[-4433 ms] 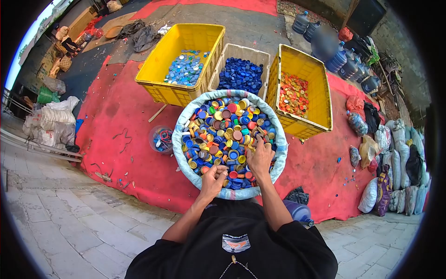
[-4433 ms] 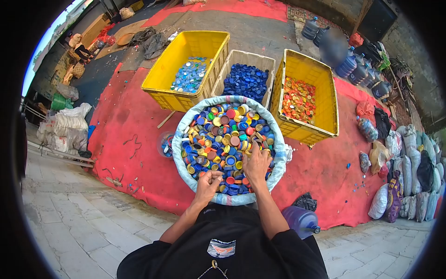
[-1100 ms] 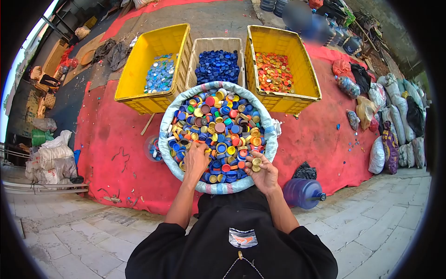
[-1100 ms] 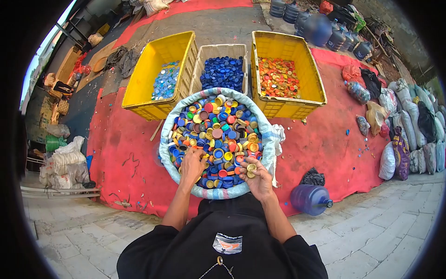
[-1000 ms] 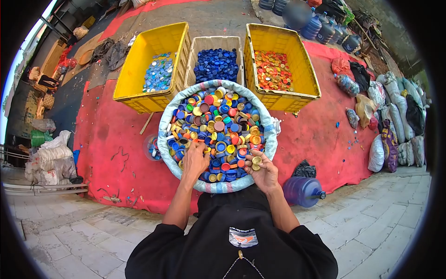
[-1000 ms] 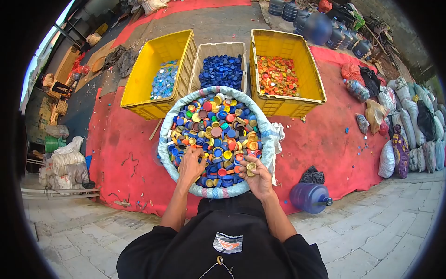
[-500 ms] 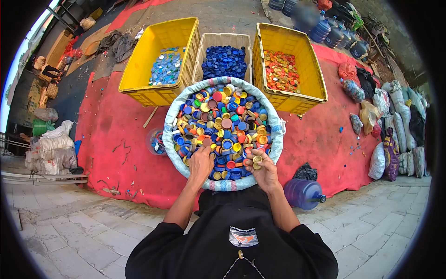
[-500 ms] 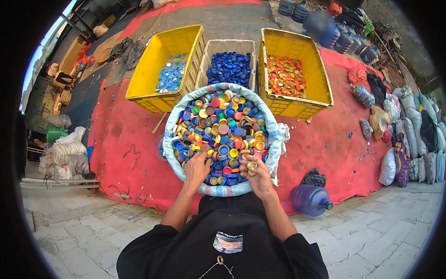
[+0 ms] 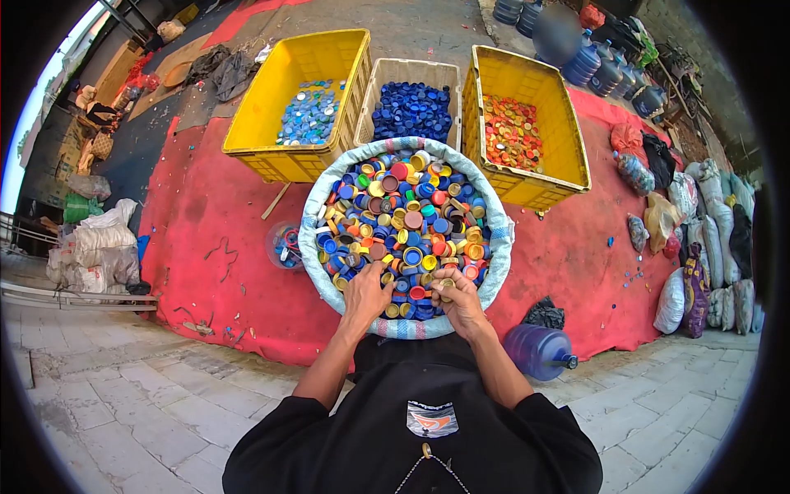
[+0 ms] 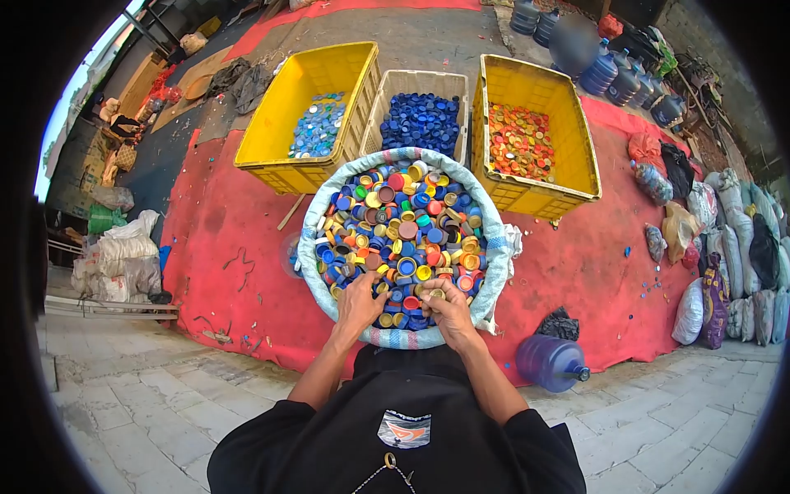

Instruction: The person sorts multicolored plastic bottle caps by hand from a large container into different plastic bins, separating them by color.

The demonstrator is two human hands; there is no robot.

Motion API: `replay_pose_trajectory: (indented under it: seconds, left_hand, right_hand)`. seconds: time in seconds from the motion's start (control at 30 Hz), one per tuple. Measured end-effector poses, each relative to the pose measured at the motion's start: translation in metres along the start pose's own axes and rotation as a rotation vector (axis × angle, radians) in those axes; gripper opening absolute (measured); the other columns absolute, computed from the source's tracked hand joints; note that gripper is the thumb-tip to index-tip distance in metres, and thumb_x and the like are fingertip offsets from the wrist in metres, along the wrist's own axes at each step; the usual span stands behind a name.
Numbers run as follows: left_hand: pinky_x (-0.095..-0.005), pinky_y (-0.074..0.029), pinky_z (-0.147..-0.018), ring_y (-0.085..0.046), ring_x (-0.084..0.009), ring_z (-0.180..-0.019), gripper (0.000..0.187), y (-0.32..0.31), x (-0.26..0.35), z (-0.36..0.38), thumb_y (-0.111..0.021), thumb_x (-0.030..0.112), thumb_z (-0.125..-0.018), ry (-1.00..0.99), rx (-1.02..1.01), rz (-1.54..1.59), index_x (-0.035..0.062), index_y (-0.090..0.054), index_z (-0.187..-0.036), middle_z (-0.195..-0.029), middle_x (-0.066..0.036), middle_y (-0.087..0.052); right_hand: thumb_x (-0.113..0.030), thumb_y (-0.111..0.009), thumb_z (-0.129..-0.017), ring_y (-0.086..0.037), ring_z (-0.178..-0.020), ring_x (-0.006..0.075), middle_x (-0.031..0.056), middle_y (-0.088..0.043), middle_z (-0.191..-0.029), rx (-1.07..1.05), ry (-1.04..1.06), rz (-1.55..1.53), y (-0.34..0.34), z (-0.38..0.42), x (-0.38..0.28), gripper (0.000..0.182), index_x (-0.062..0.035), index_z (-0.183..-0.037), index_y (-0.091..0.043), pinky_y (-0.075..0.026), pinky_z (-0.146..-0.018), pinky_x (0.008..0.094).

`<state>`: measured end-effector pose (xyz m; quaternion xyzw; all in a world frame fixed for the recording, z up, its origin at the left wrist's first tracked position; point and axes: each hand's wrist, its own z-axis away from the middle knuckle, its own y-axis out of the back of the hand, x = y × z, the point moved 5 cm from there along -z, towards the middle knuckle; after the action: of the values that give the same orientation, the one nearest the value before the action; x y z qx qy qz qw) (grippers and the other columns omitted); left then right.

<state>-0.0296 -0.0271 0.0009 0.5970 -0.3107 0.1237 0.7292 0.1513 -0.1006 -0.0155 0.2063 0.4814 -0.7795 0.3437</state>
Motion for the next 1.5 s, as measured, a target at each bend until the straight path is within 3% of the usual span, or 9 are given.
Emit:
replay_pose_trajectory:
  seconds: [0.37,0.47,0.5,0.6,0.73,0.93,1.1,1.33,1.5]
  left_hand:
    - [-0.0417,-0.051,-0.066,-0.068,-0.0317,-0.080,0.029,-0.003,-0.019,-0.005,-0.068,0.015,-0.085,0.153,0.096,0.274,0.0010,-0.063,-0.110,-0.089,-0.014,-0.070]
    - [-0.0359,-0.051,-0.062,-0.067,-0.0217,-0.077,0.032,-0.014,-0.034,-0.009,-0.067,0.016,-0.087,0.257,0.029,0.654,-0.0003,-0.063,-0.114,-0.089,-0.008,-0.069]
    - [-0.0302,-0.051,-0.060,-0.064,-0.0140,-0.077,0.031,-0.011,-0.024,-0.007,-0.065,0.016,-0.090,0.419,-0.130,0.990,0.0004,-0.063,-0.116,-0.090,-0.003,-0.067]
    - [-0.0275,-0.052,-0.061,-0.063,-0.0126,-0.077,0.027,-0.005,0.000,-0.011,-0.061,0.016,-0.092,0.516,-0.258,1.653,0.0023,-0.063,-0.115,-0.089,-0.004,-0.066]
    - [-0.0295,-0.054,-0.067,-0.063,-0.0152,-0.081,0.021,-0.018,0.030,-0.020,-0.058,0.017,-0.094,0.508,-0.408,1.920,0.0031,-0.061,-0.110,-0.092,-0.005,-0.066]
    - [-0.0326,-0.054,-0.081,-0.064,-0.0199,-0.093,0.026,-0.038,0.073,-0.031,-0.057,0.015,-0.094,0.420,-0.597,2.023,0.0000,-0.058,-0.115,-0.106,-0.011,-0.065]
    - [-0.0370,-0.049,-0.095,-0.061,-0.0265,-0.105,0.035,-0.051,0.112,-0.041,-0.052,0.004,-0.087,0.380,-0.737,2.023,-0.0044,-0.052,-0.121,-0.114,-0.016,-0.061]
    - [-0.0406,-0.043,-0.104,-0.054,-0.0331,-0.116,0.061,-0.104,0.138,-0.040,-0.048,-0.013,-0.067,0.464,-0.853,1.961,-0.0030,-0.044,-0.128,-0.121,-0.020,-0.055]
    - [-0.0408,-0.042,-0.106,-0.053,-0.0307,-0.116,0.061,-0.134,0.157,-0.043,-0.045,-0.017,-0.069,0.526,-0.867,1.832,-0.0028,-0.043,-0.129,-0.117,-0.018,-0.054]
  right_hand:
    - [-0.005,-0.059,-0.087,-0.056,-0.074,0.0095,0.0034,-0.062,-0.092,0.009,-0.013,-0.023,0.001,0.000,-0.003,0.021,-0.0064,-0.108,-0.056,-0.045,-0.068,0.0260]
    - [-0.006,-0.058,-0.086,-0.058,-0.080,0.0116,0.0043,-0.062,-0.095,-0.020,-0.012,-0.064,0.003,0.001,-0.004,0.023,-0.0063,-0.109,-0.055,-0.046,-0.071,0.0278]
    - [-0.005,-0.057,-0.084,-0.059,-0.084,0.0133,0.0058,-0.062,-0.098,-0.021,0.001,-0.109,0.004,0.002,-0.006,0.026,-0.0055,-0.110,-0.055,-0.047,-0.074,0.0289]
    - [-0.002,-0.054,-0.078,-0.060,-0.097,0.0194,0.0111,-0.061,-0.109,-0.025,0.031,-0.225,0.002,0.001,-0.013,0.039,-0.0030,-0.116,-0.053,-0.048,-0.083,0.0328]
    - [0.008,-0.046,-0.065,-0.052,-0.122,0.0320,0.0228,-0.049,-0.133,-0.007,0.072,-0.339,0.006,0.003,-0.029,0.063,0.0039,-0.127,-0.046,-0.044,-0.103,0.0416]
    - [0.018,-0.038,-0.059,-0.043,-0.132,0.0406,0.0288,-0.041,-0.140,0.053,0.216,-0.329,0.006,0.019,-0.071,0.074,0.0096,-0.132,-0.038,-0.038,-0.111,0.0464]
    - [0.020,-0.045,-0.074,-0.046,-0.130,0.0353,0.0251,-0.039,-0.141,0.077,0.302,-0.324,0.027,0.033,-0.089,0.063,0.0087,-0.135,-0.034,-0.038,-0.112,0.0451]
    - [0.021,-0.045,-0.073,-0.051,-0.125,0.0340,0.0224,-0.046,-0.133,0.211,0.368,-0.327,0.077,0.048,-0.085,0.059,0.0068,-0.130,-0.039,-0.041,-0.110,0.0442]
    - [0.022,-0.041,-0.075,-0.053,-0.122,0.0338,0.0218,-0.049,-0.127,0.291,0.344,-0.406,0.112,0.055,-0.074,0.053,0.0090,-0.126,-0.042,-0.045,-0.107,0.0426]
